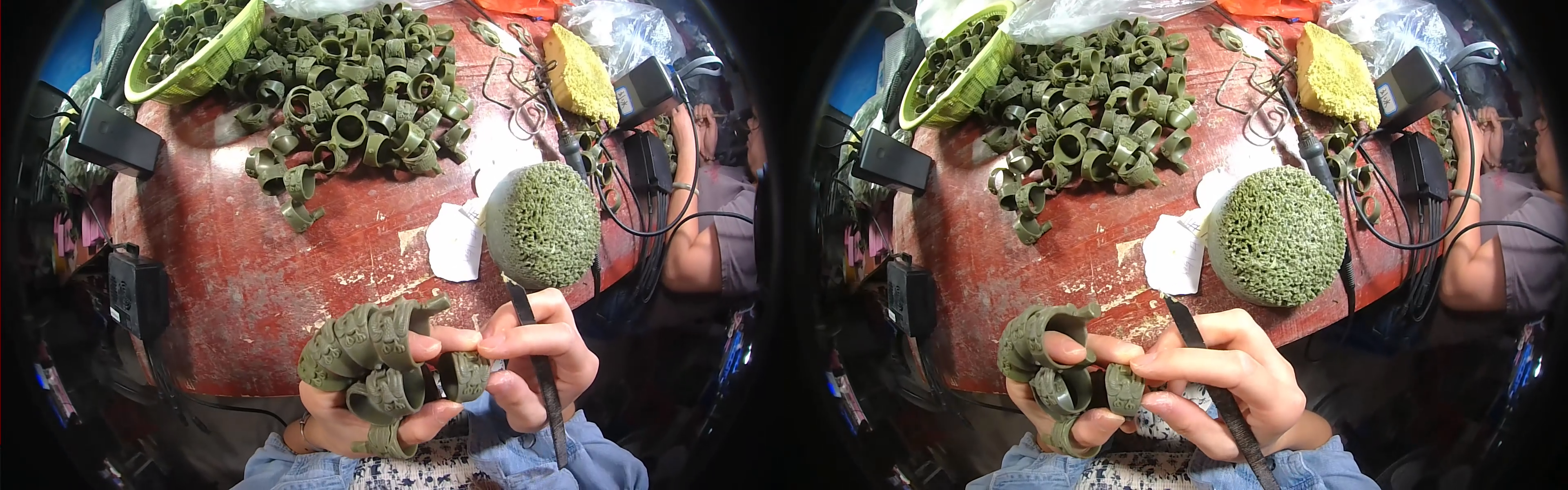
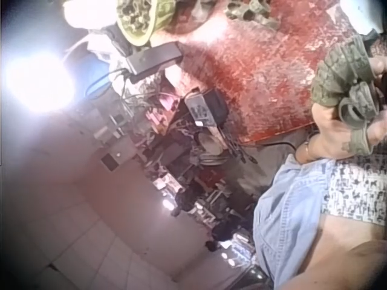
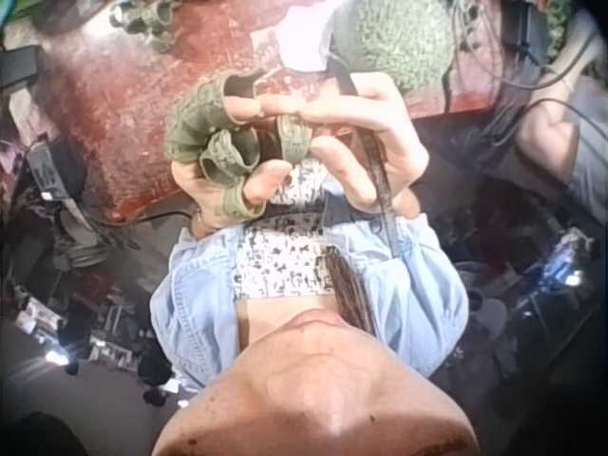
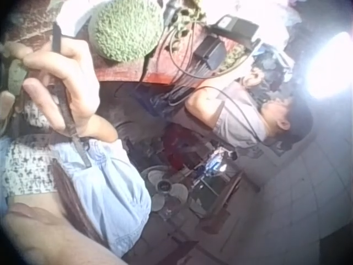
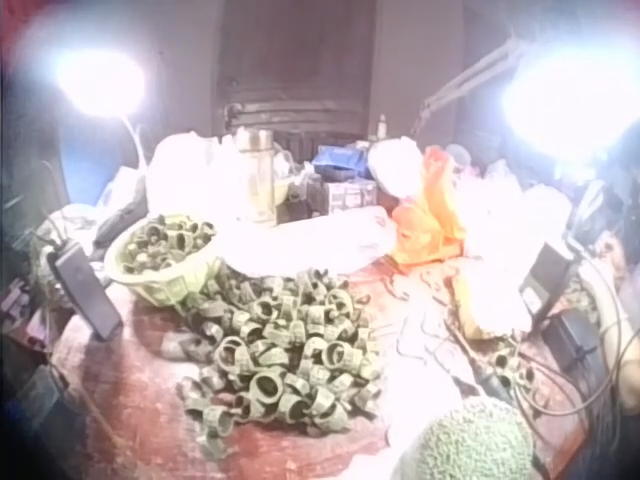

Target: Trimming and cleaning green wax ring patterns for jewelry casting using a knife and a heated tool.

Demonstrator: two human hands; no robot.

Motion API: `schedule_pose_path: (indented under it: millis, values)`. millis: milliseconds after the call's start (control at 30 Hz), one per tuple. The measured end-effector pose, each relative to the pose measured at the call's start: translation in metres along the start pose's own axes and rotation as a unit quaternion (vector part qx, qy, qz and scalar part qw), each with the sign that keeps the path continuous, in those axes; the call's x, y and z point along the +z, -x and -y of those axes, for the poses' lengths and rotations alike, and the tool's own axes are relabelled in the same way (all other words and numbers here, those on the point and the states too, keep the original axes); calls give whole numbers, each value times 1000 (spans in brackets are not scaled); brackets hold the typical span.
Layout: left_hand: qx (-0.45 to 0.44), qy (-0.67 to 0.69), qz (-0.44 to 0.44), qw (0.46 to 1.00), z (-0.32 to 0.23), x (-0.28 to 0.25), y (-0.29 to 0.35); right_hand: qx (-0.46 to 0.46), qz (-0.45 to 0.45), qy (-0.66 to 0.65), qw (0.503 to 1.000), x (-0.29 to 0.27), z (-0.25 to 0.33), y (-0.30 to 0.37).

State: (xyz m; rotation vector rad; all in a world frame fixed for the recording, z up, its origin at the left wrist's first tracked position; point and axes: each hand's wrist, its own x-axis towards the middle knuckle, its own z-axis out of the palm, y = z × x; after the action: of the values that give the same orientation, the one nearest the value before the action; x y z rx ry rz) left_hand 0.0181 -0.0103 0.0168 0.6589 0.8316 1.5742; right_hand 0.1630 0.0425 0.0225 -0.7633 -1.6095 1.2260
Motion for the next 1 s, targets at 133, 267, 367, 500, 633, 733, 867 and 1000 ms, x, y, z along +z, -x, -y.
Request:
schedule_pose_path:
  millis: [133,267,367,500,633,733,867,1000]
  values:
    - [23,-89,70,993,-1,-10,-5,3,2,-11,1000,-3,-2,0]
    - [61,-181,152,970,1,-17,-13,6,5,-18,1000,-5,-6,-2]
    - [74,-181,151,969,5,-14,-16,17,-9,-31,999,-7,-3,-2]
    - [-25,-174,58,983,6,-2,-10,-4,-27,66,997,-17,-3,-5]
    - [-53,23,-24,998,15,1,-20,-24,-249,206,946,-45,-11,-14]
    - [-77,59,-27,995,16,-4,-21,-24,-316,299,900,-89,-34,-27]
    - [-99,96,-6,990,20,-5,-25,-32,-293,439,849,-115,-50,-27]
    - [-101,129,15,986,19,-11,-27,-65,-305,426,849,-93,-40,-43]
